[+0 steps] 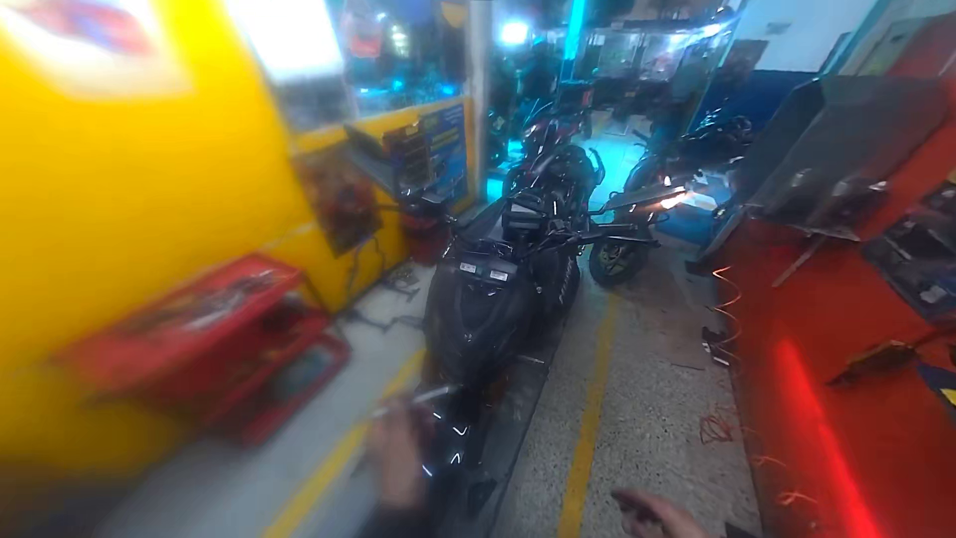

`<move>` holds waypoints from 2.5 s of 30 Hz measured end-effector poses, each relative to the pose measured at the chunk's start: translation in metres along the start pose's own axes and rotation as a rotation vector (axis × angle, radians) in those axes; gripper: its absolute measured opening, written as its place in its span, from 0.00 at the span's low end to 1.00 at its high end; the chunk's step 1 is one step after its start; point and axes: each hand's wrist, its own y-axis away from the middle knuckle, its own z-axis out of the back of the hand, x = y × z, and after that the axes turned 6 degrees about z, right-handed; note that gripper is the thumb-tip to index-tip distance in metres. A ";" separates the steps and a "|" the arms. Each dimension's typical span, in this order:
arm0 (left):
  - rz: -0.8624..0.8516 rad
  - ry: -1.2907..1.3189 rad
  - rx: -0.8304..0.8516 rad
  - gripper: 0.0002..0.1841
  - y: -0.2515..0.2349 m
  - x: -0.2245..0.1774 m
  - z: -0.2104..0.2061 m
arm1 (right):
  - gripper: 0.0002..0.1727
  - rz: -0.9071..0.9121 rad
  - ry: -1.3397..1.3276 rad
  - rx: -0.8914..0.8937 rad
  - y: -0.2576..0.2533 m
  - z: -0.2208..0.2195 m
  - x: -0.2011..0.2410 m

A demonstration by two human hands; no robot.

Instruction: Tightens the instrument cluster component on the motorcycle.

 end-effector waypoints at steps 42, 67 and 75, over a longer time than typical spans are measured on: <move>-0.178 -0.177 -0.161 0.14 -0.155 0.036 -0.168 | 0.31 0.748 0.008 0.052 -0.402 0.172 0.204; -0.400 -0.107 -0.081 0.13 -0.158 0.052 -0.170 | 0.31 0.850 0.079 0.031 -0.399 0.174 0.199; -0.167 -0.078 -0.134 0.18 -0.179 0.039 -0.173 | 0.41 0.921 0.118 0.057 -0.404 0.175 0.195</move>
